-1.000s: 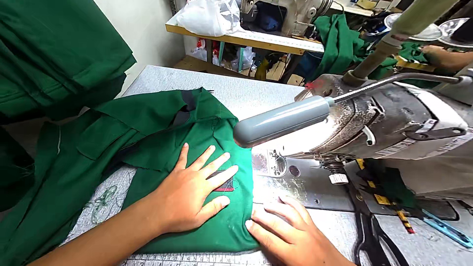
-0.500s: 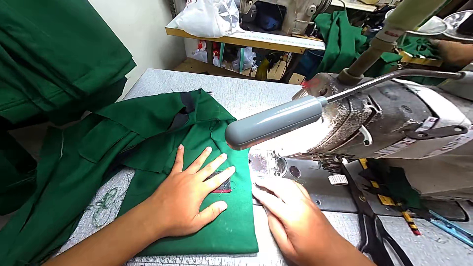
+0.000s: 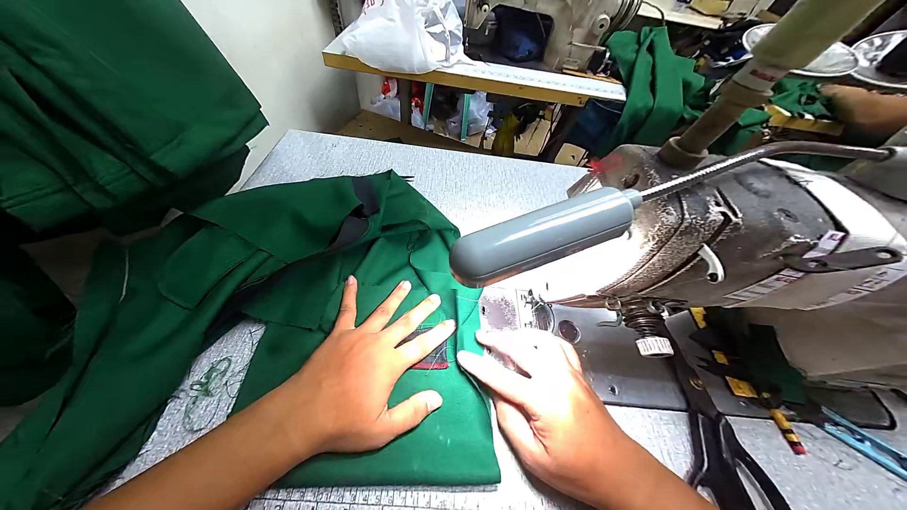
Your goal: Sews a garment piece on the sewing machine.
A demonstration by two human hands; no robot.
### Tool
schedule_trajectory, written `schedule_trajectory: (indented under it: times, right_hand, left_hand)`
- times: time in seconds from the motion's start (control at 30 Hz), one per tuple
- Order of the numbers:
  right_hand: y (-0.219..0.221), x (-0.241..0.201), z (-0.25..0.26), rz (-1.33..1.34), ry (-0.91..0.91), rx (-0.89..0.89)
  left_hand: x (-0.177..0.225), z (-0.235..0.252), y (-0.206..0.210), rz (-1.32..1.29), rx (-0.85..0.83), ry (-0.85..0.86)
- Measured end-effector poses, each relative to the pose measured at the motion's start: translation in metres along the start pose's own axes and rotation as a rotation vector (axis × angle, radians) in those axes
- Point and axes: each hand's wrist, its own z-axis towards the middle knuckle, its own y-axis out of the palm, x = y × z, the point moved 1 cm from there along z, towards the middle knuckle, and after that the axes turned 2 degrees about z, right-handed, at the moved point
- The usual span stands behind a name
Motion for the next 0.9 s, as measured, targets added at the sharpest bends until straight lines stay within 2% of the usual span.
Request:
schedule_trajectory:
  times: [0.07,0.27,0.47,0.63,0.7,0.8,0.87,0.9]
  right_hand:
    - [0.002,-0.002,-0.001,-0.016,-0.045,-0.020]
    - [0.000,-0.006,-0.003,-0.059,-0.024,-0.057]
    - [0.000,-0.004,-0.005,-0.062,-0.031,-0.062]
    - [-0.010,-0.009,-0.011,-0.062,-0.004,-0.090]
    - [-0.014,-0.017,-0.012,-0.078,-0.001,-0.047]
    - [-0.015,-0.029,-0.003,-0.143,-0.062,-0.039]
    - [-0.006,-0.028,0.000,-0.177,-0.107,-0.101]
    - [-0.002,-0.026,0.000,-0.184,-0.109,-0.149]
  left_hand:
    - [0.001,0.000,0.000,0.005,-0.001,-0.003]
    - [0.002,-0.003,-0.003,0.010,-0.022,-0.040]
    - [-0.001,-0.007,0.000,0.051,0.027,-0.068]
    - [0.015,-0.006,0.000,0.006,-0.016,-0.061]
    - [0.019,-0.006,0.000,-0.005,-0.010,-0.052]
    - [0.018,0.000,-0.012,-0.004,-0.060,-0.040]
    - [0.015,0.011,-0.027,-0.022,-0.132,-0.009]
    - [0.012,0.019,-0.032,-0.033,-0.111,0.023]
